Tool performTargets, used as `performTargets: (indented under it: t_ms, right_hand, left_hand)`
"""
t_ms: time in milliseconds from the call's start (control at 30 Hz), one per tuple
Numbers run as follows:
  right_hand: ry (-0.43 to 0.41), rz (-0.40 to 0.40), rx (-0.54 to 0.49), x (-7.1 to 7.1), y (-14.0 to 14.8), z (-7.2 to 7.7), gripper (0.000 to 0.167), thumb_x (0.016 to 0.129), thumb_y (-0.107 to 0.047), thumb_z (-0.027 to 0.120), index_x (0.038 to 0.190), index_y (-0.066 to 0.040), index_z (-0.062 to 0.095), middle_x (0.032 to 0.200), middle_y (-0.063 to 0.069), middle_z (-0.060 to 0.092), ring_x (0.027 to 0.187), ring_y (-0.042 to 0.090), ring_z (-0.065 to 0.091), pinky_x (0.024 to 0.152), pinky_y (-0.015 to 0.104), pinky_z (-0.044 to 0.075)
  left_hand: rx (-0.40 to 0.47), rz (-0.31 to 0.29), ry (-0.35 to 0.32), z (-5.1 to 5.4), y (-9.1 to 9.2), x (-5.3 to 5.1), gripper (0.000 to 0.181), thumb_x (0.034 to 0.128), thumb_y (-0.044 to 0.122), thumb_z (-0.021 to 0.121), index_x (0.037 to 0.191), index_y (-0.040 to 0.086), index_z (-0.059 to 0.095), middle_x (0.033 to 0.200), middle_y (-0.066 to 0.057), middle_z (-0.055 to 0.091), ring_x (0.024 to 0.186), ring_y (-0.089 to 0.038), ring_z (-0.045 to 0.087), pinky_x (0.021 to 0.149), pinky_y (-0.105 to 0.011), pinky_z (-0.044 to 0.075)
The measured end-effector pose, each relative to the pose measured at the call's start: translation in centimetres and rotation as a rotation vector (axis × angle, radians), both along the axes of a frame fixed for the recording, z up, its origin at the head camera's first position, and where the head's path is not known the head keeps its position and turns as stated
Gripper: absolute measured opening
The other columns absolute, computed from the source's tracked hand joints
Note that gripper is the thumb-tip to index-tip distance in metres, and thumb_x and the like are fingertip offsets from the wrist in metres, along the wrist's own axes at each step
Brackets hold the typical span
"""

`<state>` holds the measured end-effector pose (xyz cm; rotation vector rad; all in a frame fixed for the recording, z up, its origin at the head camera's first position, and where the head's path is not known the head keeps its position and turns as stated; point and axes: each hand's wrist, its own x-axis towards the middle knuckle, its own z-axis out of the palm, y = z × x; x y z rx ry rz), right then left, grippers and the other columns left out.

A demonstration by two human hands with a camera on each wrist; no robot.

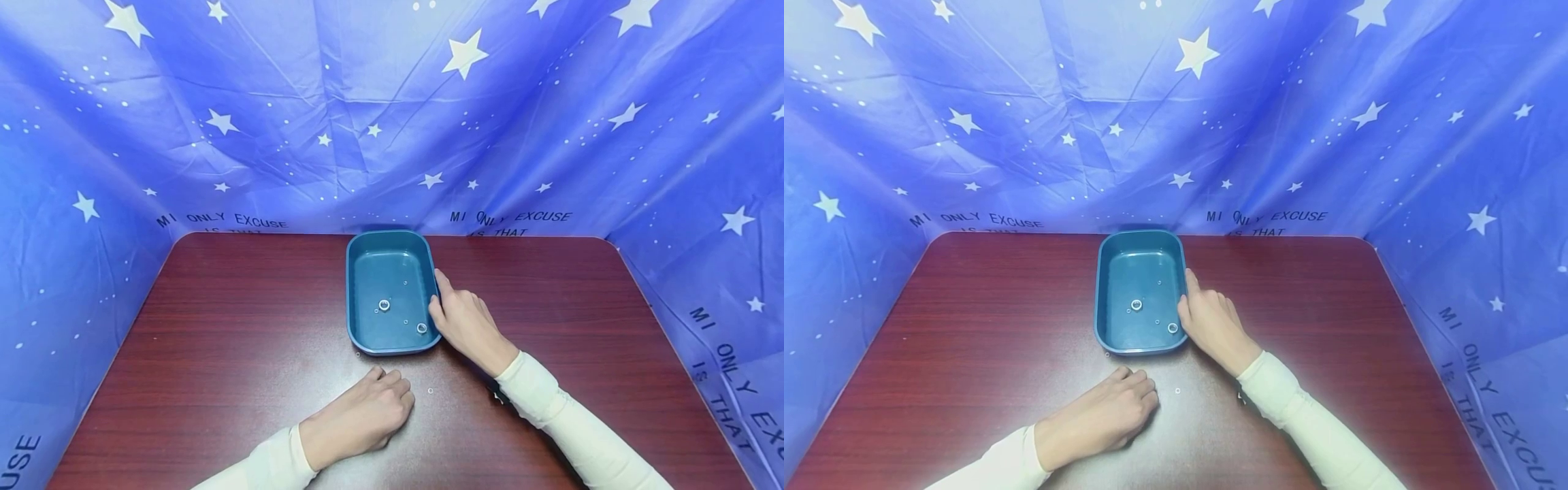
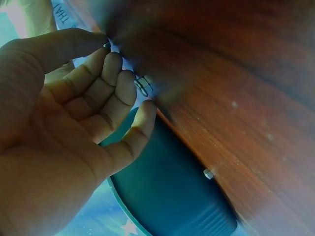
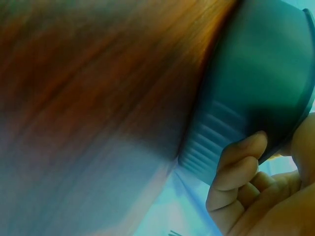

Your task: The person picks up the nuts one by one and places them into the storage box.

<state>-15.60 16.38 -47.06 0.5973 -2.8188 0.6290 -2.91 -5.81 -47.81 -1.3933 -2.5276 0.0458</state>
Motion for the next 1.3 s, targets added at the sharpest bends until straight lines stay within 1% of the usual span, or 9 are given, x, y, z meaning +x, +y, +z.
performTargets:
  t_ms: [167,367,533,667,767,967,1133,1300]
  right_hand:
    - [0.001,0.002,-0.001,-0.09,-0.02,0.09,0.056,0.105,-0.014,0.061,0.156,0.007,0.052,0.068,0.019,0.067,0.06,0.034,0.07,0.059,0.058,0.057]
    - [-0.009,-0.003,0.005,-0.11,-0.08,0.15,0.057,0.105,-0.015,0.061,0.157,0.006,0.051,0.068,0.019,0.066,0.06,0.034,0.069,0.059,0.058,0.056]
    - [-0.012,-0.001,0.007,-0.17,-0.09,0.26,0.057,0.105,-0.015,0.061,0.157,0.007,0.051,0.066,0.017,0.065,0.058,0.032,0.067,0.058,0.057,0.056]
    - [-0.002,0.0,0.009,-0.2,-0.07,0.15,0.057,0.105,-0.014,0.062,0.157,0.007,0.051,0.066,0.017,0.065,0.058,0.033,0.067,0.058,0.057,0.056]
    - [0.003,0.001,0.008,-0.15,-0.05,0.15,0.057,0.105,-0.014,0.062,0.156,0.007,0.051,0.066,0.019,0.066,0.059,0.035,0.069,0.058,0.058,0.056]
    - [0.005,-0.001,0.005,-0.02,-0.04,0.19,0.056,0.105,-0.014,0.061,0.156,0.007,0.051,0.066,0.017,0.065,0.058,0.033,0.068,0.057,0.057,0.056]
    - [0.005,-0.003,0.007,0.06,-0.06,0.13,0.057,0.105,-0.014,0.062,0.156,0.008,0.052,0.068,0.019,0.067,0.059,0.035,0.069,0.057,0.057,0.056]
    - [0.001,-0.003,0.003,0.08,-0.1,0.18,0.056,0.104,-0.013,0.062,0.156,0.007,0.052,0.069,0.02,0.067,0.059,0.034,0.068,0.057,0.057,0.056]
  left_hand:
    - [0.008,-0.001,0.013,0.08,-0.05,-0.07,0.015,0.0889,0.023,0.079,0.086,0.021,0.064,0.081,0.007,0.058,0.083,-0.014,0.058,0.071,-0.032,0.04]
    - [0.006,0.007,-0.013,0.21,-0.1,-0.09,0.014,0.0896,0.021,0.078,0.087,0.02,0.064,0.081,0.007,0.058,0.084,-0.015,0.058,0.072,-0.032,0.041]
    - [0.021,0.007,-0.004,0.15,-0.19,-0.19,0.014,0.0908,0.02,0.077,0.086,0.02,0.064,0.081,0.007,0.057,0.083,-0.015,0.058,0.072,-0.031,0.04]
    - [0.024,0.003,-0.003,0.13,-0.23,-0.21,0.014,0.0916,0.02,0.077,0.086,0.02,0.064,0.081,0.007,0.057,0.083,-0.014,0.057,0.071,-0.031,0.04]
    - [0.025,-0.001,0.009,0.12,-0.26,-0.25,0.013,0.0921,0.02,0.076,0.087,0.02,0.064,0.082,0.008,0.057,0.082,-0.014,0.057,0.071,-0.031,0.041]
    - [0.029,0.002,0.029,0.29,-0.23,-0.39,0.014,0.0924,0.021,0.076,0.086,0.02,0.063,0.082,0.007,0.056,0.082,-0.015,0.056,0.074,-0.032,0.043]
    - [0.026,0.003,0.028,0.31,-0.21,-0.4,0.015,0.0938,0.023,0.076,0.086,0.02,0.064,0.082,0.007,0.057,0.083,-0.015,0.056,0.076,-0.032,0.045]
    - [0.026,0.007,0.019,0.59,-0.22,-0.38,0.014,0.0957,0.023,0.075,0.087,0.02,0.064,0.084,0.007,0.057,0.085,-0.015,0.056,0.078,-0.032,0.046]
